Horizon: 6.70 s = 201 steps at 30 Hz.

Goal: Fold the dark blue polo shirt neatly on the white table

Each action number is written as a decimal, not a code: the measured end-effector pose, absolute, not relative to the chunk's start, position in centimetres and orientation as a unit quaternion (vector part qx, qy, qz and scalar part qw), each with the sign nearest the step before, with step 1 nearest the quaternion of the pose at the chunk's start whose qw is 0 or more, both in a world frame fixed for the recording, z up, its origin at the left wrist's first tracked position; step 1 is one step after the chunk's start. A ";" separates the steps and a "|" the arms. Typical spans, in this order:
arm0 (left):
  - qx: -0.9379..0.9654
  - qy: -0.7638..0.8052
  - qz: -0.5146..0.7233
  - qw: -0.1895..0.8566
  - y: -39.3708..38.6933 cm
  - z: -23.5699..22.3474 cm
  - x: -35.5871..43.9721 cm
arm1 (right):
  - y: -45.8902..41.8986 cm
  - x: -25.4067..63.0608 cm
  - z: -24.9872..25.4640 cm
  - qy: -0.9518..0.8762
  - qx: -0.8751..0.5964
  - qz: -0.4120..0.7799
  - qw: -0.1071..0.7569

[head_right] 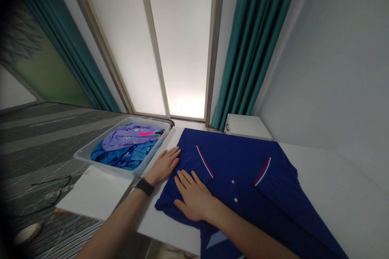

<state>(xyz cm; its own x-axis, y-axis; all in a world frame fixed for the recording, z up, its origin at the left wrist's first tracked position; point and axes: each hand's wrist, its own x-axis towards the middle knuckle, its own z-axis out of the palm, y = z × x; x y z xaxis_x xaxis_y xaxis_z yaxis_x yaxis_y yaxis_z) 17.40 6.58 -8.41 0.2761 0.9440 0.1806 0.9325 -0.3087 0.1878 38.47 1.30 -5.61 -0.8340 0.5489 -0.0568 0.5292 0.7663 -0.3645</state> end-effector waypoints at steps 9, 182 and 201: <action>0.859 0.503 0.097 0.007 1.4 -6.5 19.7 | 4.4 41.5 -4.5 -0.909 -0.398 0.079 0.092; 0.898 0.396 0.190 0.011 -7.2 -5.7 15.2 | -11.0 45.9 -6.4 -0.909 -0.394 0.097 0.094; 0.920 0.384 0.082 0.017 -7.7 -3.3 18.3 | -8.0 44.4 -5.0 -0.900 -0.384 0.162 0.129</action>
<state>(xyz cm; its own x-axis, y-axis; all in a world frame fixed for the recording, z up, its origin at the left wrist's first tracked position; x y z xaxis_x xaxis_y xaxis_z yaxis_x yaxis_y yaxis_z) 18.30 -7.72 -3.31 0.6918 0.7088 0.1377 0.7033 -0.7047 0.0941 44.44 -7.98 -4.97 -0.6717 0.7329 0.1080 0.6490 0.6524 -0.3913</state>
